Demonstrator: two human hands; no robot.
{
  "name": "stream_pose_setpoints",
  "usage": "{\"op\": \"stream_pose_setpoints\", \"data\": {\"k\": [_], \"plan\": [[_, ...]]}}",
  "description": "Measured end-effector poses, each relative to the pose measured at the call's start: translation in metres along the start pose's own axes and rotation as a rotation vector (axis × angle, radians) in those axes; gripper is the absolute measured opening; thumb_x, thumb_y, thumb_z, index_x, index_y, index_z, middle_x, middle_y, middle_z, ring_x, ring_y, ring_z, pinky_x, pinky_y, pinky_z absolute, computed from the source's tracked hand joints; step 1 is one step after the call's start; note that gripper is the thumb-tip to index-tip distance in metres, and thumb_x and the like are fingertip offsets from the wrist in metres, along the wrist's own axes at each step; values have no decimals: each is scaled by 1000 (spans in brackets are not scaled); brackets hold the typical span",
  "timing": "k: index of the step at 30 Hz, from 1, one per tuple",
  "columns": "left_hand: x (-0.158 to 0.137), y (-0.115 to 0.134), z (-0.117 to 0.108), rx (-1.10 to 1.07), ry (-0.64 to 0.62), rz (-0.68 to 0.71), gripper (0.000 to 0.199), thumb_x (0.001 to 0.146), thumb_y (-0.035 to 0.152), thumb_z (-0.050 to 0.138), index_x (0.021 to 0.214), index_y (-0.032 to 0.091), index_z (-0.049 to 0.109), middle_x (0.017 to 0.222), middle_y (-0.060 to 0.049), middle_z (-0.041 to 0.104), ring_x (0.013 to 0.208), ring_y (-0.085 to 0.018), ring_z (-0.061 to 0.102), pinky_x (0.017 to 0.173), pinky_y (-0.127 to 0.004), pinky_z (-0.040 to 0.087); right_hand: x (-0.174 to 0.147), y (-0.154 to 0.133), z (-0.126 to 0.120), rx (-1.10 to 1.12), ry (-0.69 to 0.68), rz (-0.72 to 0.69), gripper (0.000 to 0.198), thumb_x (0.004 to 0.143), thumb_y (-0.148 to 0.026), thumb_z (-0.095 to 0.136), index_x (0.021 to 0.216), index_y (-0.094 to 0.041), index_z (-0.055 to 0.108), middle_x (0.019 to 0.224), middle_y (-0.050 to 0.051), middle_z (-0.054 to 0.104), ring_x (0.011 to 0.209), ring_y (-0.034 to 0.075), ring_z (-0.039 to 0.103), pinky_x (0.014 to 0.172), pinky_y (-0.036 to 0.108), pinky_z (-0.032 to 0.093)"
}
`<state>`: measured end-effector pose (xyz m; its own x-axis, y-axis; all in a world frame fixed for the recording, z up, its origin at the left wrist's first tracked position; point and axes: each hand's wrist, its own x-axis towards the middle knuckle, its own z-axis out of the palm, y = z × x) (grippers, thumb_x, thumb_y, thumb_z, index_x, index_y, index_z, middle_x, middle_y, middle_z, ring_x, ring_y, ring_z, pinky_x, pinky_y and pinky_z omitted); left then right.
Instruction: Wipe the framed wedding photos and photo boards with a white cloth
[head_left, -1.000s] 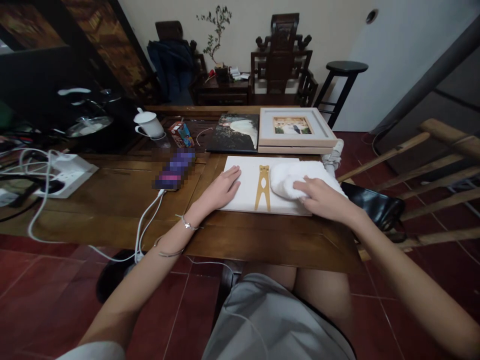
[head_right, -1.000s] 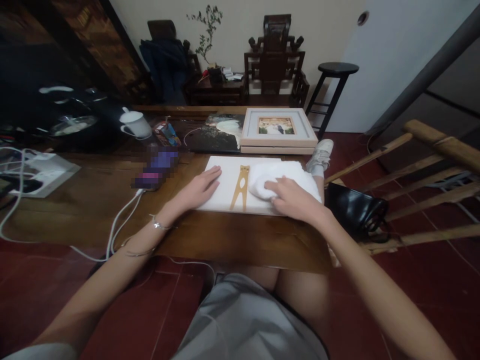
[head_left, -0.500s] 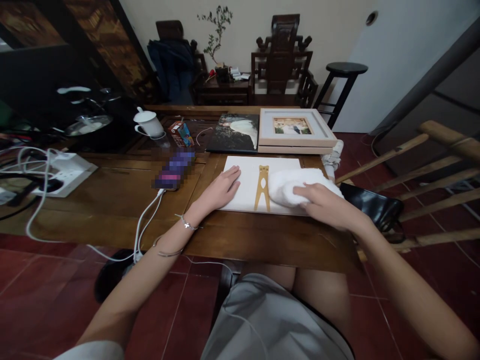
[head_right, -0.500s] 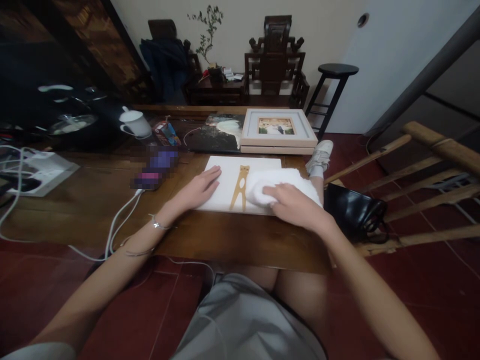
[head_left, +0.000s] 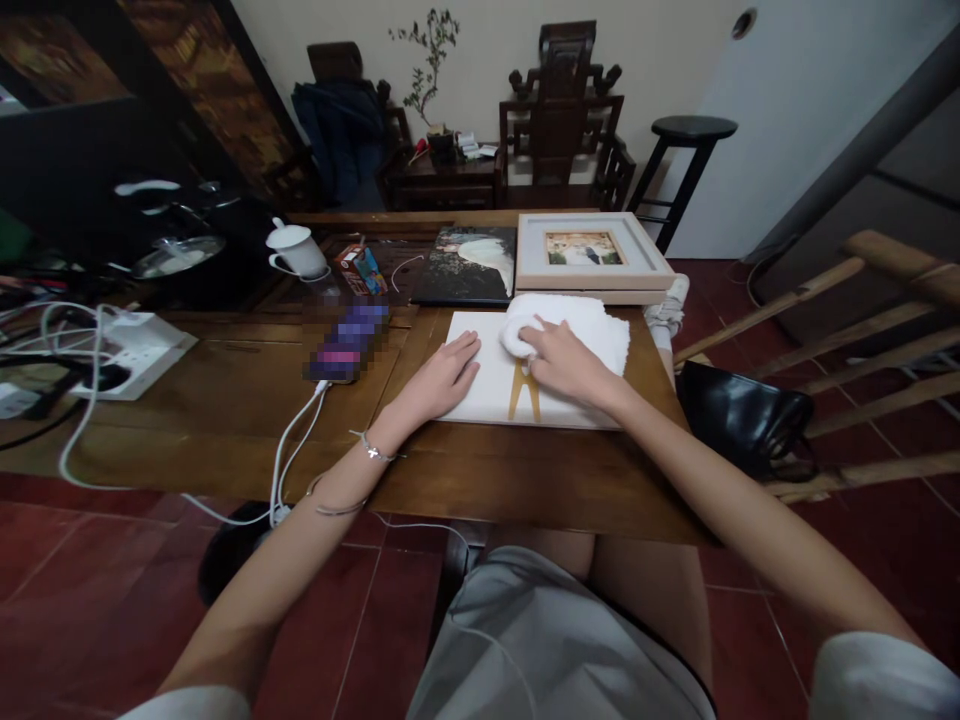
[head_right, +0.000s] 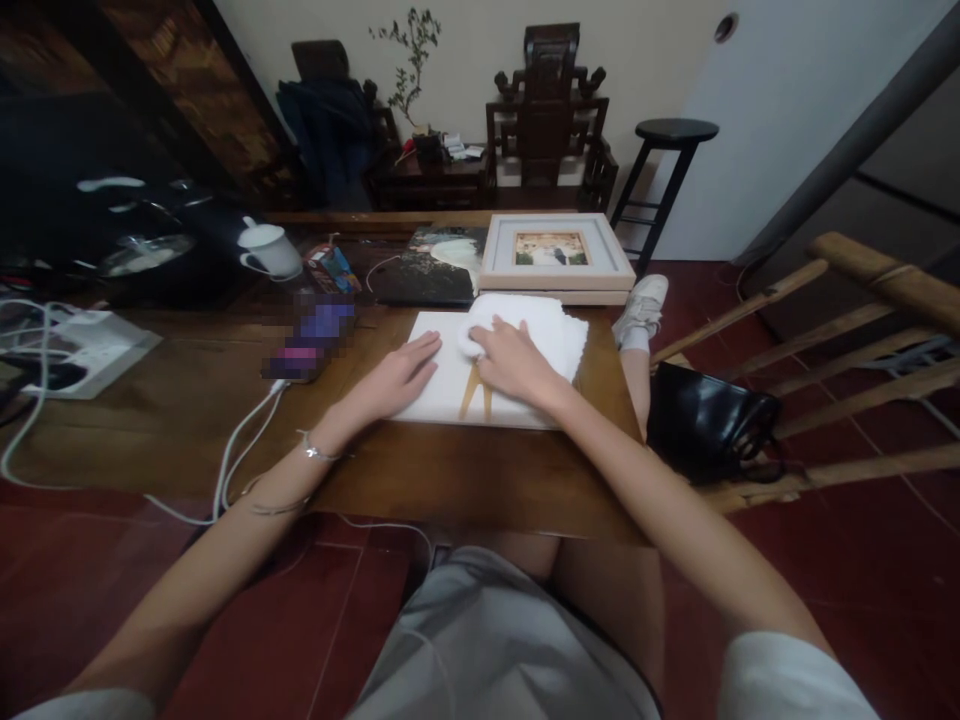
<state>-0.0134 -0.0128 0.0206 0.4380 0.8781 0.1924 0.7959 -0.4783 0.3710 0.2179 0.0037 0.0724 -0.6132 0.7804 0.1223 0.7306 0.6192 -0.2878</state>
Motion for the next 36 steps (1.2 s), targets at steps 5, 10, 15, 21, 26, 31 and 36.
{"op": "stream_pose_setpoints", "data": {"k": [5, 10, 15, 21, 26, 31, 36], "plan": [[0, 2, 0, -8, 2, -12, 51, 100, 31, 36, 143, 8, 50, 157, -19, 42, 149, -28, 36, 122, -50, 30, -31, -25, 7, -97, -111, -57, 36, 82, -5, 46, 113, -12, 61, 142, 25, 55, 146, 41, 32, 113, 67, 24], [0, 3, -2, -5, -8, -24, 51, 100, 29, 37, 144, 8, 50, 157, -19, 41, 149, -28, 36, 122, -50, 29, -69, -55, -1, -32, -160, -148, 36, 76, -4, 49, 108, -13, 64, 139, 25, 57, 144, 42, 37, 113, 68, 27], [-1, 3, -2, -10, -1, -22, 50, 100, 29, 37, 144, 11, 50, 158, -18, 42, 149, -29, 36, 122, -51, 30, -87, -75, -11, -4, -229, -210, 34, 74, -9, 53, 104, -19, 66, 134, 20, 62, 140, 40, 43, 109, 66, 35], [0, 2, -2, -5, -14, -20, 51, 100, 29, 36, 144, 7, 50, 157, -20, 41, 149, -29, 36, 123, -50, 29, -68, -55, -7, -58, -189, -110, 28, 80, -9, 51, 103, -16, 63, 135, 23, 61, 132, 36, 53, 110, 57, 37], [0, 0, 0, -18, 1, -10, 50, 100, 30, 37, 144, 9, 50, 157, -20, 42, 148, -30, 36, 122, -51, 29, -30, -30, -1, -120, -145, -53, 29, 83, -9, 49, 107, -16, 62, 135, 25, 60, 134, 36, 50, 107, 55, 37], [1, -3, 2, -18, 4, 1, 52, 100, 31, 37, 144, 8, 49, 157, -19, 42, 149, -28, 36, 122, -50, 30, 1, -14, 5, -154, -41, -40, 34, 85, -10, 45, 114, -13, 62, 132, 25, 61, 133, 37, 50, 108, 55, 34], [1, -3, 1, -9, -5, 3, 53, 100, 31, 36, 144, 5, 49, 157, -20, 42, 149, -28, 36, 122, -48, 30, 8, -13, 8, -157, -32, -28, 37, 86, -8, 44, 119, -11, 61, 133, 25, 60, 136, 38, 47, 109, 60, 32]]}}
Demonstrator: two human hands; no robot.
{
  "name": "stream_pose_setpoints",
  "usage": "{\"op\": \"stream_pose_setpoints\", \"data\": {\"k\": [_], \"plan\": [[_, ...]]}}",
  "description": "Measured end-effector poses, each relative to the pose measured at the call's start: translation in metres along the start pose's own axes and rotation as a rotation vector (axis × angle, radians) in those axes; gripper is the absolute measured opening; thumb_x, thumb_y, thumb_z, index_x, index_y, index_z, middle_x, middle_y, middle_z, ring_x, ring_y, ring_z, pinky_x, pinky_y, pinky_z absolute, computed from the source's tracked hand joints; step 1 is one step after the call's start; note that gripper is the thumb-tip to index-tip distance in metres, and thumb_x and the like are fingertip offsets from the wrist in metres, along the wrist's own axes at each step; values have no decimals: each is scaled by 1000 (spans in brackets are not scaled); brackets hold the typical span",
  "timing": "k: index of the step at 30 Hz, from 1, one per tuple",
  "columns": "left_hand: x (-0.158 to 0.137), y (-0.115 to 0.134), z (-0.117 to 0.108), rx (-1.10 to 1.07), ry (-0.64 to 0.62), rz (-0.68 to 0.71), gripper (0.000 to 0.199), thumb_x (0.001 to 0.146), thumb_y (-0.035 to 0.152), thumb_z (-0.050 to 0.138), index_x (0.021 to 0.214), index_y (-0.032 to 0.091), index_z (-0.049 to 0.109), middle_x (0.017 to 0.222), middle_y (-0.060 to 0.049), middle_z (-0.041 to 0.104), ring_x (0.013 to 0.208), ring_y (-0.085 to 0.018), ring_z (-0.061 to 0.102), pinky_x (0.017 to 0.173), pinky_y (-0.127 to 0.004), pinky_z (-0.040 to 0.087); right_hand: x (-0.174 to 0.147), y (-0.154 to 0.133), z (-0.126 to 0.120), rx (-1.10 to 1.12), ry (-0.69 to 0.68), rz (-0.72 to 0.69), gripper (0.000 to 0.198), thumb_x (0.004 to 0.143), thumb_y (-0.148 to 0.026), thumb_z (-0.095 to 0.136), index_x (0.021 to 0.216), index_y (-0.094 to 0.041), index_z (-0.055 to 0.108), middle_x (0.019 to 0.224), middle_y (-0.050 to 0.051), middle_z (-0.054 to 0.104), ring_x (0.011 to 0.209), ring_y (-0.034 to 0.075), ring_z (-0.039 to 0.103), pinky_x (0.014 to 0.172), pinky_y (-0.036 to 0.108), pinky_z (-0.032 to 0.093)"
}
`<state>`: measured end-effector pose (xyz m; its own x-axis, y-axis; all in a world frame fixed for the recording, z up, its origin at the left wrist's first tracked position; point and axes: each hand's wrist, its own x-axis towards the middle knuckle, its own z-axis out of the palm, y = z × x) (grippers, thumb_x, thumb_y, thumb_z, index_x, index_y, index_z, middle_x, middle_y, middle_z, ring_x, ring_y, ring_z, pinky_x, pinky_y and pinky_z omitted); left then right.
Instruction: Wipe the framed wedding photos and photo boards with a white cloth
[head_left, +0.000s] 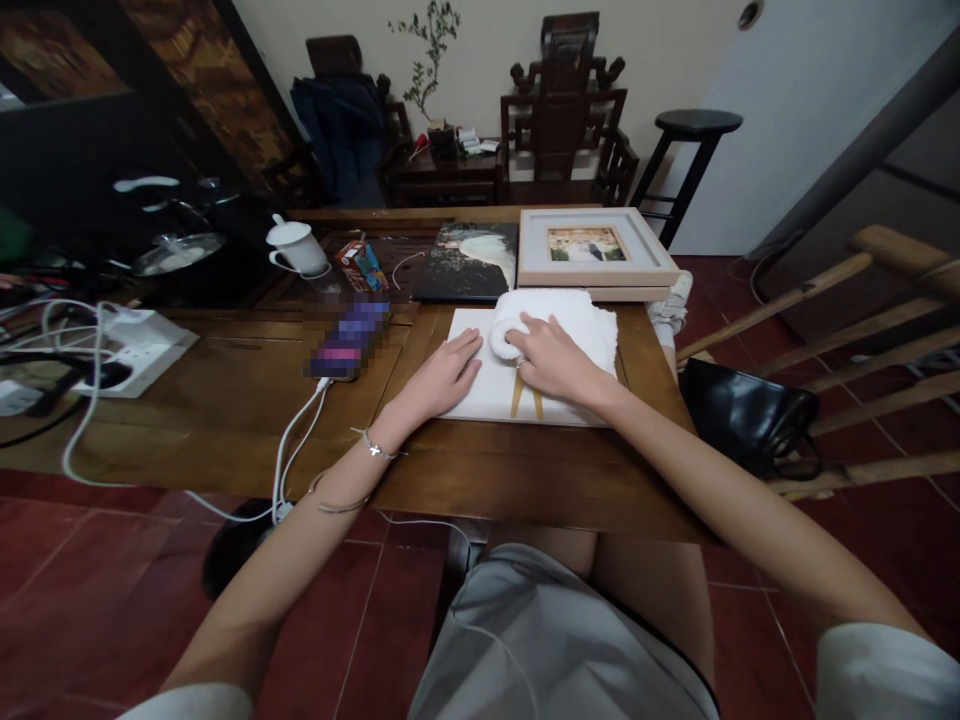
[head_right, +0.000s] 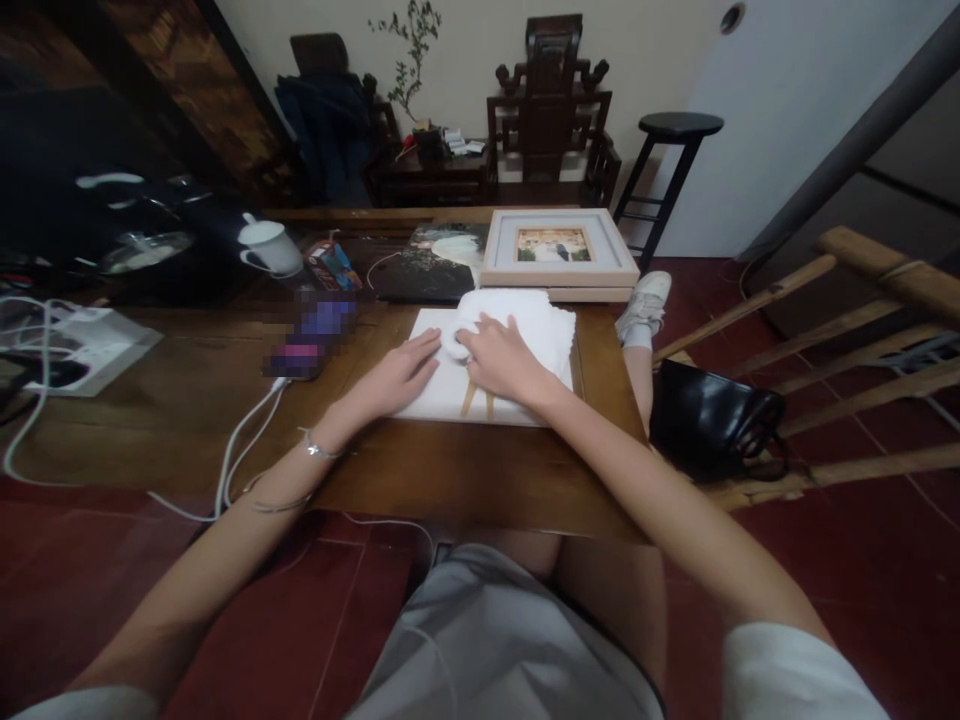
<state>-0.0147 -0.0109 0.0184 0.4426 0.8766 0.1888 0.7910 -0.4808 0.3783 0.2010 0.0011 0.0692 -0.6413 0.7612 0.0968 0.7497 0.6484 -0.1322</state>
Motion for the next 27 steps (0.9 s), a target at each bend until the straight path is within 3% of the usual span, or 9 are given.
{"op": "stream_pose_setpoints", "data": {"k": [6, 11, 15, 21, 27], "plan": [[0, 1, -2, -19, 3, -9, 51, 100, 30, 36, 144, 8, 50, 157, -18, 42, 149, -28, 35, 122, -50, 30, -35, -26, 0, 41, -106, -32, 42, 81, -3, 48, 120, -11, 63, 148, 24, 50, 149, 40, 28, 118, 64, 22], [2, -3, 3, -46, -6, -47, 50, 101, 27, 32, 144, 9, 50, 159, -17, 41, 150, -27, 33, 123, -50, 28, -73, -53, -9, 105, -147, -130, 40, 78, -5, 51, 114, -13, 66, 140, 22, 57, 147, 41, 33, 115, 66, 28], [2, -6, 10, -64, 15, -67, 52, 100, 24, 31, 148, 8, 44, 159, -18, 39, 151, -27, 30, 124, -52, 23, -86, -67, -22, 126, -232, -175, 38, 78, -9, 52, 113, -15, 67, 137, 22, 60, 143, 41, 39, 111, 65, 34], [0, -8, 12, -39, 15, -99, 56, 101, 30, 32, 149, 3, 39, 162, -22, 31, 153, -29, 23, 126, -46, 20, -74, -59, -18, 81, -182, -138, 34, 81, -8, 51, 110, -13, 67, 129, 21, 64, 140, 36, 45, 112, 58, 34], [0, -10, 11, -49, 1, -83, 56, 102, 31, 30, 150, 3, 38, 163, -22, 29, 154, -29, 21, 125, -49, 20, -33, -30, -5, 47, -127, -17, 37, 85, -6, 48, 118, -12, 64, 142, 25, 56, 146, 36, 37, 115, 60, 28]]}}
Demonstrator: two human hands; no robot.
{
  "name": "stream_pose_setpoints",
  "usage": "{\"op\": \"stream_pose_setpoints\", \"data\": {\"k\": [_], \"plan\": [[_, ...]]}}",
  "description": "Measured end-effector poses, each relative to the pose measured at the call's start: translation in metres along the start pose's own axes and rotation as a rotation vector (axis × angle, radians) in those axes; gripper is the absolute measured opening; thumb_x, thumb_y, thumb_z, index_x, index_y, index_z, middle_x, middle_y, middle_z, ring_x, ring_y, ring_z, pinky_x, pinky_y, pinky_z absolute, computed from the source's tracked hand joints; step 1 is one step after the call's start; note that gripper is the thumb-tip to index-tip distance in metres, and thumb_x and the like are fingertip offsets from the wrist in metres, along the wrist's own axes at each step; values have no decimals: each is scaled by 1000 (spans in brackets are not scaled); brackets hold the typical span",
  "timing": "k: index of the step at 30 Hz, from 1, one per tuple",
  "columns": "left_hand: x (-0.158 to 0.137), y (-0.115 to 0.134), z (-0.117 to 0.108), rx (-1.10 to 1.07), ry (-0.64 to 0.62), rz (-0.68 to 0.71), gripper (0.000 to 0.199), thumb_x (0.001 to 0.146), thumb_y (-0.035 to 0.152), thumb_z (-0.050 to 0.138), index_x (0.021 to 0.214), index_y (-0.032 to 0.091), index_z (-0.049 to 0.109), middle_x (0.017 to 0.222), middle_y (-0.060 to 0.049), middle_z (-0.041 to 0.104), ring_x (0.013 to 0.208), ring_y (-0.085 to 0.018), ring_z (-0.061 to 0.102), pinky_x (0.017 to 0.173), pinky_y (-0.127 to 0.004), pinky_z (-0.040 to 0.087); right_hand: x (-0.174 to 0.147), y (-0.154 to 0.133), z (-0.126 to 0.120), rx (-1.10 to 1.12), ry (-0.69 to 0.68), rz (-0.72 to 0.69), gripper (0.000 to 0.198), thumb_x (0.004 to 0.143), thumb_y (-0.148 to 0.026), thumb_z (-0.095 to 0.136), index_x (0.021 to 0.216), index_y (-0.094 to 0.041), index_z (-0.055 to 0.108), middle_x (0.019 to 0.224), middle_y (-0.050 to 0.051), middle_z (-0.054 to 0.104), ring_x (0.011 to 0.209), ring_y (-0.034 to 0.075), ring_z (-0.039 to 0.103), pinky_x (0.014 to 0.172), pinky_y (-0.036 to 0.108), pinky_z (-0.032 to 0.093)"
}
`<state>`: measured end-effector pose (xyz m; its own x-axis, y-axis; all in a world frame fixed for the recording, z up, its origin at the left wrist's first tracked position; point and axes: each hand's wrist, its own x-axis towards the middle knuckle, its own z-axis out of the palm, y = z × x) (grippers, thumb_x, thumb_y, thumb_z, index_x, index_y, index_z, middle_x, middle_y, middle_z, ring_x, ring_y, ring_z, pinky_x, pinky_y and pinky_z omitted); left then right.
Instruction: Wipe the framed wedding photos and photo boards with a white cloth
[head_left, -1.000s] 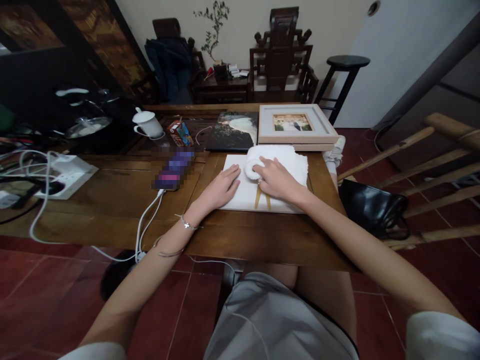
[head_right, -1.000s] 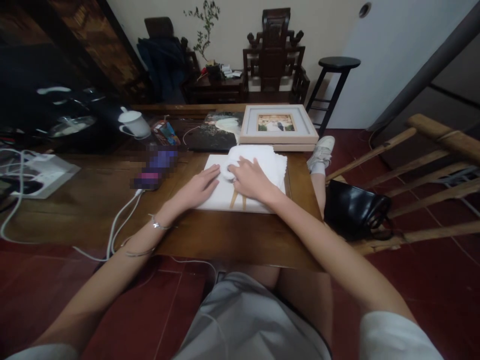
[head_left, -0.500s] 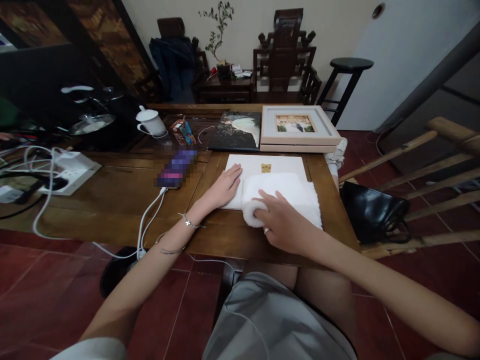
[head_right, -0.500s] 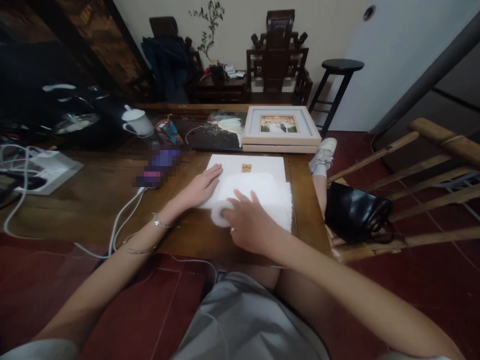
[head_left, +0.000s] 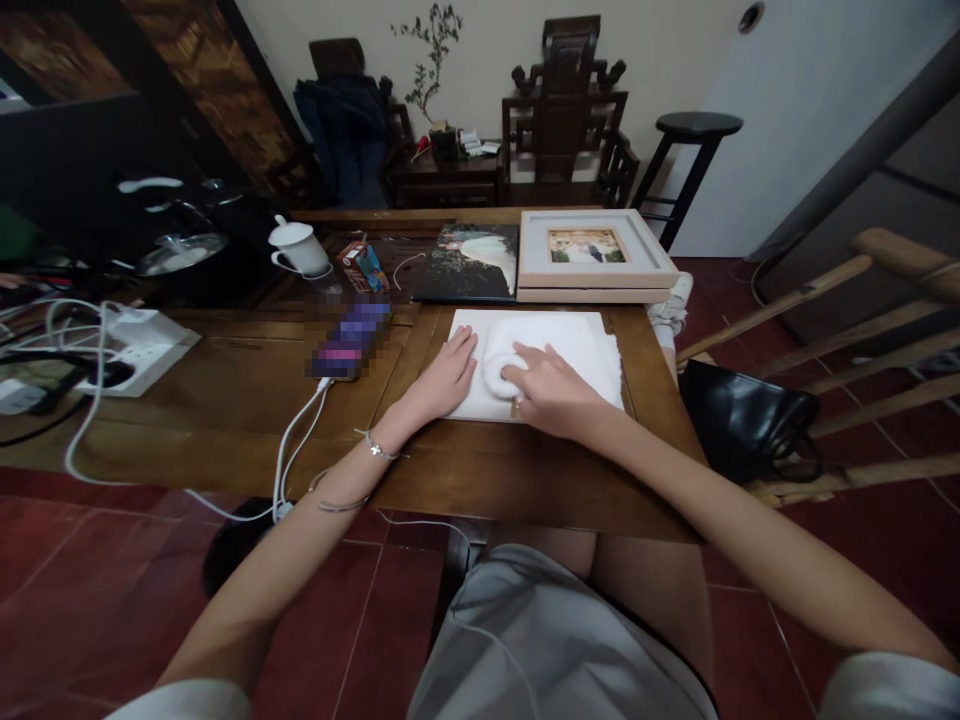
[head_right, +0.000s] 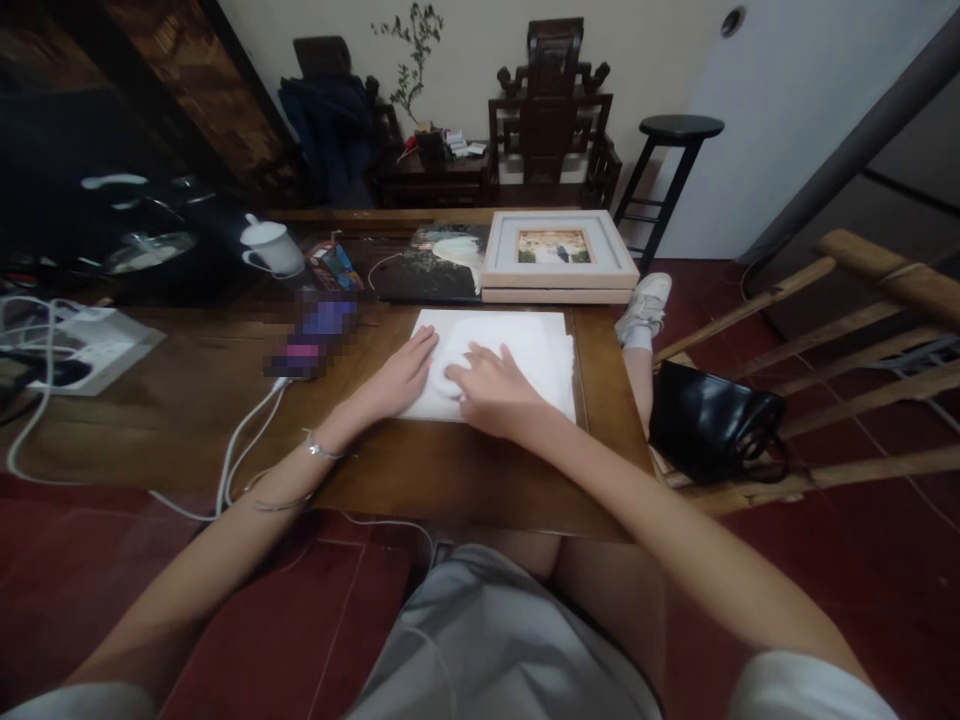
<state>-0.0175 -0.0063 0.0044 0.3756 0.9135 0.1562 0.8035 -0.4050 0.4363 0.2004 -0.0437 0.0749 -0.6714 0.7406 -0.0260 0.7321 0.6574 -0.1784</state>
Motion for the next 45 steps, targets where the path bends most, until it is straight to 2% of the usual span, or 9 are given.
{"op": "stream_pose_setpoints", "data": {"k": [6, 11, 16, 21, 26, 30, 34, 41, 45], "plan": [[1, -1, 2, 4, 6, 9, 56, 102, 31, 31, 150, 2, 38, 162, -23, 31, 153, -31, 22, 125, -49, 21, 32, 25, -3, -35, 109, -12, 36, 87, -7, 44, 117, -10, 63, 133, 26, 59, 137, 36, 47, 109, 56, 36], [1, -1, 1, 13, -1, 3, 57, 102, 31, 30, 150, 0, 38, 162, -24, 30, 153, -31, 22, 125, -49, 21, 33, 27, -2, -51, 111, -13, 39, 86, -5, 43, 119, -10, 62, 136, 26, 57, 141, 35, 43, 111, 58, 33], [1, -1, 2, 14, -4, 6, 56, 102, 32, 29, 151, 4, 37, 163, -22, 29, 154, -30, 20, 125, -50, 21, 3, 1, 3, 1, 26, -26, 40, 82, -2, 47, 117, -8, 64, 144, 28, 52, 147, 36, 35, 117, 61, 26], [1, -2, 3, 20, 1, -4, 55, 102, 30, 29, 150, 6, 38, 163, -21, 30, 154, -29, 21, 125, -48, 21, -40, -30, 3, 87, -43, -126, 42, 77, -3, 50, 115, -12, 65, 142, 22, 57, 148, 38, 33, 117, 66, 24], [2, -2, 1, 29, -3, 6, 55, 102, 30, 28, 150, 5, 38, 163, -21, 31, 154, -30, 22, 125, -50, 22, -51, -32, 1, 130, -55, -160, 42, 74, -2, 50, 112, -13, 66, 142, 21, 57, 148, 37, 34, 117, 68, 24], [7, -2, 2, 34, -17, 0, 55, 102, 31, 28, 151, 6, 37, 163, -20, 29, 154, -29, 21, 125, -47, 21, -41, -21, 6, 100, 10, -130, 34, 75, -5, 51, 104, -12, 67, 135, 25, 61, 144, 36, 41, 116, 64, 28], [8, -2, 2, 39, -16, -3, 56, 103, 31, 27, 151, 4, 36, 164, -21, 28, 154, -29, 20, 125, -47, 19, -21, -7, 7, 48, 56, -63, 34, 80, -5, 49, 109, -12, 65, 144, 28, 53, 144, 33, 41, 116, 58, 29], [6, -1, 1, 12, -18, 18, 56, 103, 32, 29, 149, 2, 38, 163, -24, 27, 154, -31, 20, 125, -50, 22, 30, 20, -5, -42, 97, 9, 38, 86, -9, 43, 119, -13, 62, 133, 23, 60, 132, 33, 51, 108, 53, 35], [7, -3, 2, -1, 1, 29, 52, 103, 31, 30, 147, 7, 43, 163, -20, 30, 154, -30, 21, 124, -51, 23, 42, 24, -4, -74, 101, 20, 43, 86, -7, 41, 125, -12, 60, 133, 23, 59, 134, 35, 47, 108, 58, 33]]}}
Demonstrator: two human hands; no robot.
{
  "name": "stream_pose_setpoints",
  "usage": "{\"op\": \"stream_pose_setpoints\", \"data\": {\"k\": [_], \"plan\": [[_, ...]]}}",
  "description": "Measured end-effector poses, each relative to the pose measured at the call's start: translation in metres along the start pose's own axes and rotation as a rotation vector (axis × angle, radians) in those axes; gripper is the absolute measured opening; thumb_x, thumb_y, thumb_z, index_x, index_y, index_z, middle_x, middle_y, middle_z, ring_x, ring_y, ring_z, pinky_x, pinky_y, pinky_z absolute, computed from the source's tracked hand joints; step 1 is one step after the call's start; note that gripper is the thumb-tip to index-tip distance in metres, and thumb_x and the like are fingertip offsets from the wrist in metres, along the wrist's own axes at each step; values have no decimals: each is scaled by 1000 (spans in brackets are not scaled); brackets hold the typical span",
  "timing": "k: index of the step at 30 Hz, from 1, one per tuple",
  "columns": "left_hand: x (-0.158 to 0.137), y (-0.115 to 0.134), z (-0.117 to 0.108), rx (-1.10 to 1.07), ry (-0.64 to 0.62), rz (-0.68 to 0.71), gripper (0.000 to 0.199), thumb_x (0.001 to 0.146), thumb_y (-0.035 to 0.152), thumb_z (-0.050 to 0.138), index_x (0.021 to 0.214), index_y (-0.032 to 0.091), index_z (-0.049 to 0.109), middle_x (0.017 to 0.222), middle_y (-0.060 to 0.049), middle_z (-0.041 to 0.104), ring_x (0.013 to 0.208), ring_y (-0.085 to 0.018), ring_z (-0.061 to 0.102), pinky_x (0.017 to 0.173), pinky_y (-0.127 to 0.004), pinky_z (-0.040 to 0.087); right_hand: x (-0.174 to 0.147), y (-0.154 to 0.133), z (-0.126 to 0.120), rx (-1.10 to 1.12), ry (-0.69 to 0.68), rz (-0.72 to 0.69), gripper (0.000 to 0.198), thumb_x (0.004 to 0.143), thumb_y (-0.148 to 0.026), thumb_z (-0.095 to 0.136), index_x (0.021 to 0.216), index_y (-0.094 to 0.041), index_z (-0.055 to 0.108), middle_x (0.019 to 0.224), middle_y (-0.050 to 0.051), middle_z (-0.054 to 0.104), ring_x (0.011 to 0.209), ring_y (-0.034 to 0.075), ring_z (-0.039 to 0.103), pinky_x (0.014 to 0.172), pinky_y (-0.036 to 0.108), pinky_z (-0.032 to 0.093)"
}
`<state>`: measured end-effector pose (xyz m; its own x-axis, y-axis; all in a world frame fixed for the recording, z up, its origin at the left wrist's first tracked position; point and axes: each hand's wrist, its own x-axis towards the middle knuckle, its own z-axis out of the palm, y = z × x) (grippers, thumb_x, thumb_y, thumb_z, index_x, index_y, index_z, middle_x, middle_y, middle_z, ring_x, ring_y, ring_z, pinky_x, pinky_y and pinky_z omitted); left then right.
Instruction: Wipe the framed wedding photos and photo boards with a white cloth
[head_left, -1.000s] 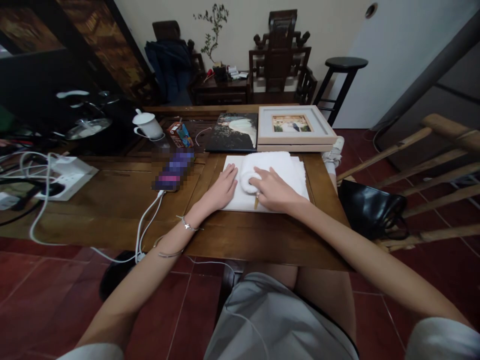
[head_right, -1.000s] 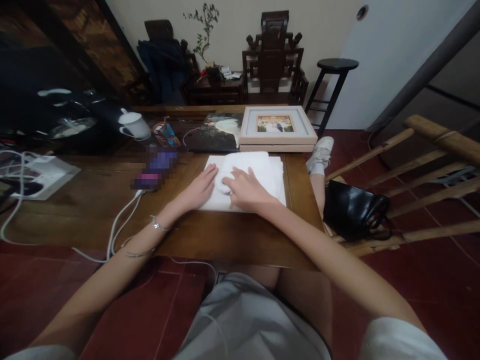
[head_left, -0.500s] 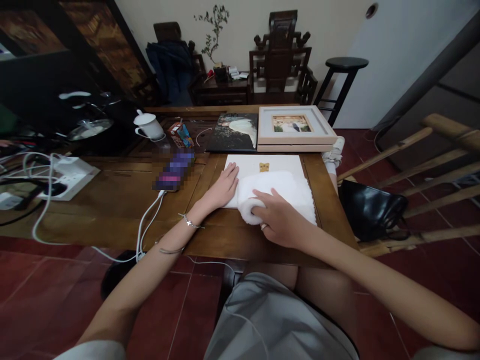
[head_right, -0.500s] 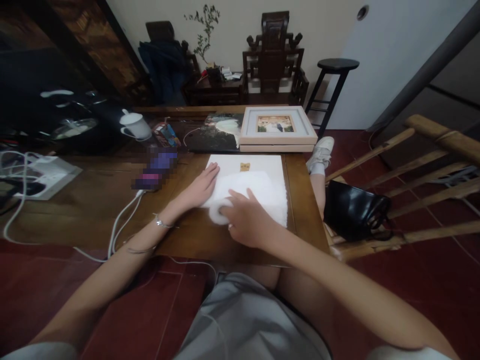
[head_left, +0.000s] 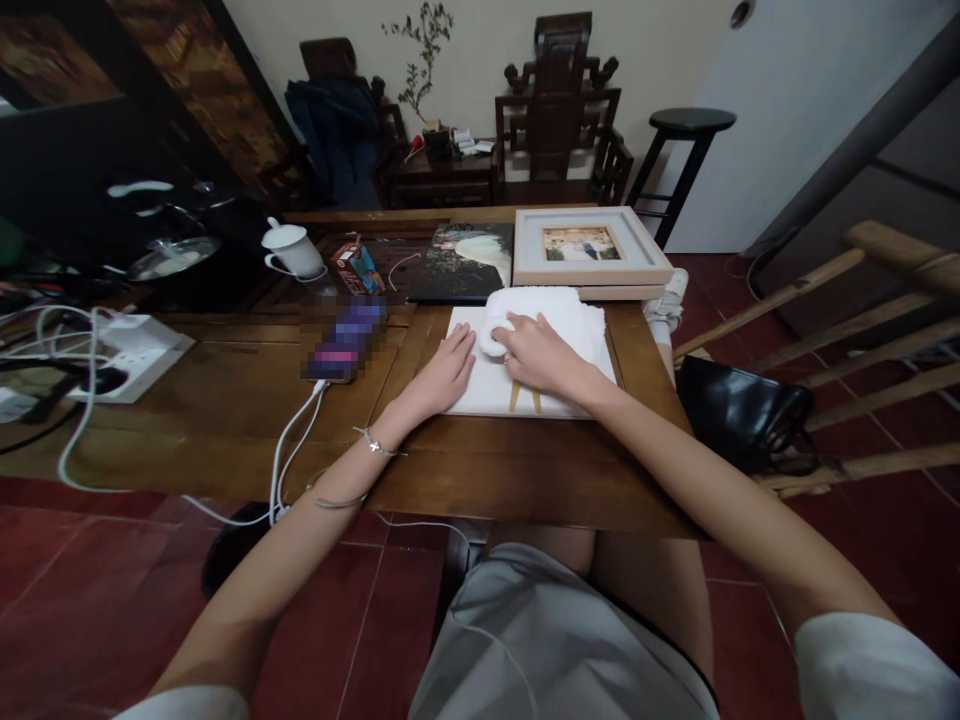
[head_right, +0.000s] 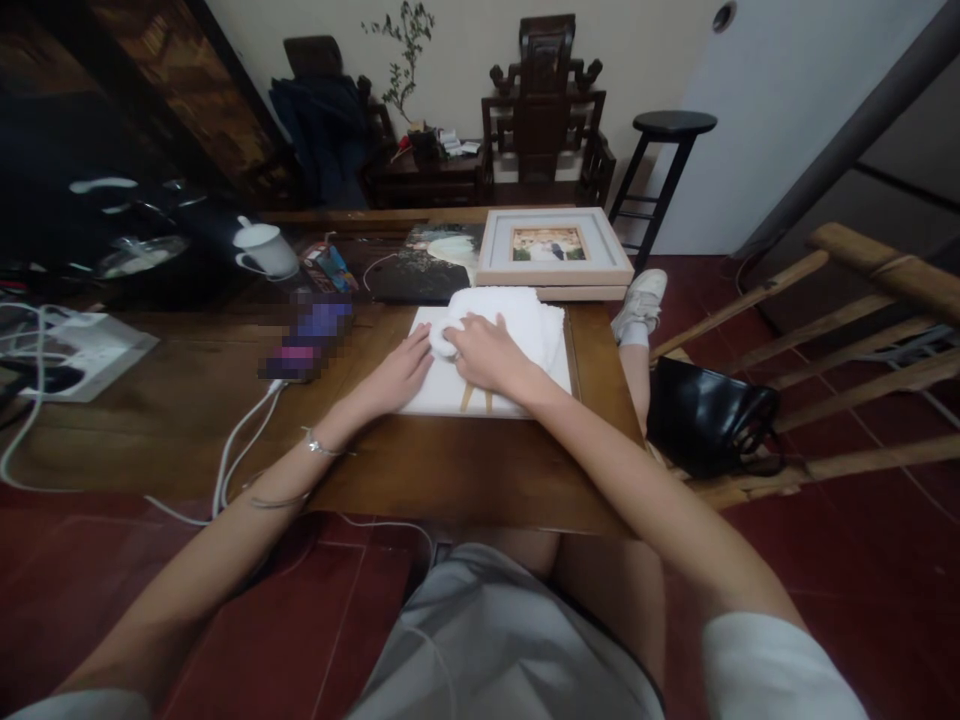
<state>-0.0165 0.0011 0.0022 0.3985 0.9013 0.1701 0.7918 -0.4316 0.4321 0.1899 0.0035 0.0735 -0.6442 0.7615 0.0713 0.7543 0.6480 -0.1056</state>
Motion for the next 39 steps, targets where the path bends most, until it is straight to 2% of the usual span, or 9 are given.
{"op": "stream_pose_setpoints", "data": {"k": [7, 12, 15, 20, 24, 29, 33, 36, 39], "plan": [[0, -1, -1, -14, -12, -11, 55, 102, 31, 31, 151, 7, 38, 164, -20, 28, 154, -30, 19, 125, -50, 20, -36, -28, 3, 32, -82, -47, 42, 83, -4, 47, 122, -12, 63, 142, 24, 55, 147, 37, 34, 115, 65, 24], [-1, -4, 0, 15, -25, 15, 55, 103, 29, 27, 152, 7, 35, 164, -20, 28, 154, -28, 19, 124, -50, 21, -76, -50, -5, 86, -112, -167, 35, 79, -6, 49, 109, -13, 66, 131, 22, 62, 140, 37, 43, 114, 63, 28], [-2, -5, 0, 17, -28, 30, 56, 103, 30, 27, 152, 5, 35, 164, -21, 26, 154, -28, 17, 124, -51, 21, -85, -55, -12, 110, -151, -209, 31, 80, -8, 49, 105, -15, 65, 125, 20, 65, 131, 35, 52, 110, 61, 35], [-2, -6, 0, 8, -25, 26, 55, 103, 28, 28, 154, 9, 34, 165, -19, 26, 154, -27, 19, 125, -50, 21, -68, -46, -14, 91, -114, -133, 31, 81, -9, 49, 106, -16, 65, 122, 20, 65, 115, 31, 61, 104, 50, 41], [-3, -4, 0, -18, -18, 21, 56, 103, 30, 29, 153, 7, 36, 164, -20, 27, 154, -28, 19, 125, -50, 20, -37, -27, -8, 35, -99, -37, 37, 84, -8, 46, 115, -14, 64, 131, 23, 61, 126, 34, 55, 107, 54, 36], [-4, 1, -2, -9, 2, 10, 54, 102, 30, 30, 150, 8, 41, 163, -19, 29, 154, -29, 21, 123, -54, 22, -8, -11, 0, -31, 19, 18, 40, 87, -9, 43, 121, -13, 63, 129, 22, 62, 129, 35, 52, 107, 56, 35], [-4, 5, -7, -22, 65, 24, 53, 101, 29, 31, 143, 2, 49, 158, -21, 40, 150, -27, 33, 125, -46, 25, -1, -15, 1, -43, 19, 13, 43, 87, -8, 42, 124, -12, 62, 128, 22, 62, 129, 37, 51, 105, 59, 36], [-5, 9, -12, -106, 143, -34, 53, 103, 33, 29, 145, 8, 51, 153, -15, 49, 144, -27, 45, 122, -46, 31, -1, -22, -1, -33, -26, -23, 44, 88, -7, 41, 126, -12, 61, 135, 22, 59, 137, 37, 44, 109, 62, 32], [-5, 13, -14, -213, 209, -94, 57, 105, 43, 25, 147, 14, 50, 153, -10, 49, 143, -25, 46, 122, -45, 32, -6, -26, -2, 5, -56, -113, 41, 87, -6, 43, 122, -14, 63, 138, 20, 58, 143, 34, 38, 113, 61, 27]]}}
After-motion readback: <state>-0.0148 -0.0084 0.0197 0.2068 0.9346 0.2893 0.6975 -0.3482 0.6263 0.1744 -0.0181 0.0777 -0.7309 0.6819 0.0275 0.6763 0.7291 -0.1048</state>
